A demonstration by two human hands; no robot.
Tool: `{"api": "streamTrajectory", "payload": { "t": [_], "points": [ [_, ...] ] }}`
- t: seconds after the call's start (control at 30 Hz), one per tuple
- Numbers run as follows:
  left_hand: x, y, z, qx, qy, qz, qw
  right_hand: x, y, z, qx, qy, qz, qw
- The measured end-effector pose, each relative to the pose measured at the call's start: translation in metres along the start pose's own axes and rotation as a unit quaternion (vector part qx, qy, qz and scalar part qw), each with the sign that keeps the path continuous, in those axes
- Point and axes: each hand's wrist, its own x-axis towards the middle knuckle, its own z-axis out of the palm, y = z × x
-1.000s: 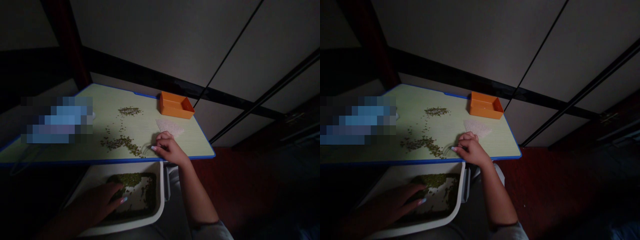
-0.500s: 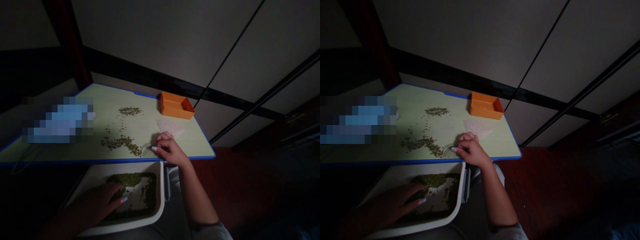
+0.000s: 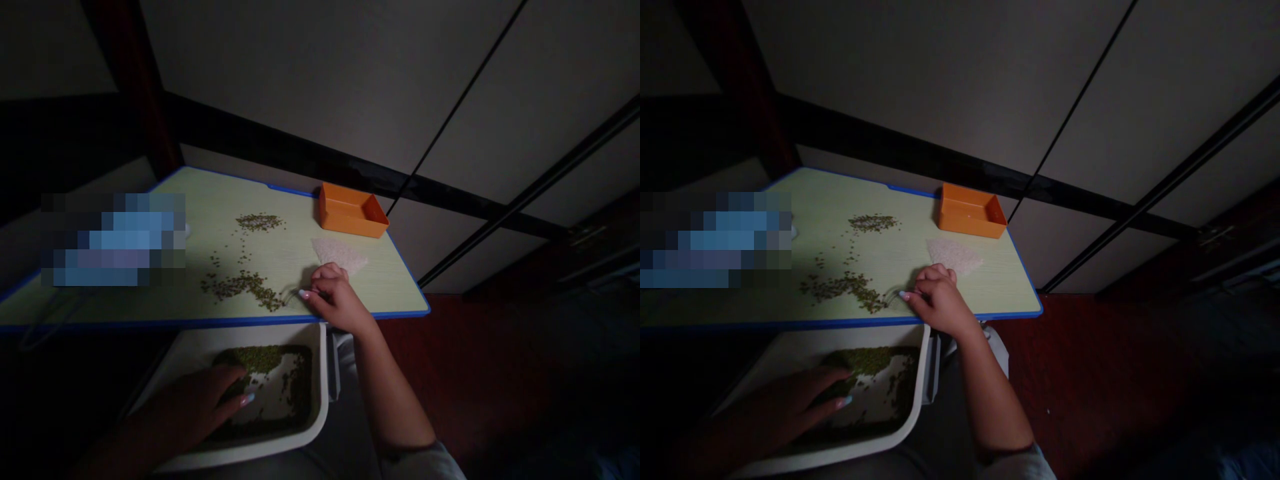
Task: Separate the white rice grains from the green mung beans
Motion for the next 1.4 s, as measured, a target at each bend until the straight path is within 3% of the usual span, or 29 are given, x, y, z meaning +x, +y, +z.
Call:
{"api": "streamTrajectory", "payload": {
  "t": [0.43, 0.7, 0.87, 1.03, 1.2, 1.4],
  "points": [
    [0.000, -0.001, -0.001, -0.006, -0.008, 0.003, 1.000, -0.008, 0.018, -0.005, -0.021, 0.073, 0.056, 0.995],
    [0.003, -0.004, 0.003, -0.005, 0.002, 0.004, 1.000, -0.008, 0.007, -0.003, 0.000, 0.033, 0.022, 0.999],
    [0.002, -0.015, 0.010, -0.006, 0.011, 0.026, 1.000, -0.005, 0.003, 0.001, -0.039, 0.055, 0.070, 0.995],
    [0.003, -0.011, 0.006, 0.002, 0.003, 0.012, 1.000, -0.002, 0.010, 0.005, -0.099, 0.096, 0.127, 0.982],
    [0.001, -0.002, -0.003, 0.002, -0.010, 0.007, 1.000, 0.001, 0.025, 0.003, -0.168, 0.171, 0.147, 0.960],
    [0.003, -0.001, -0.002, 0.003, -0.006, 0.004, 1.000, 0.005, 0.030, -0.004, -0.227, 0.217, 0.177, 0.933]
  ]
}}
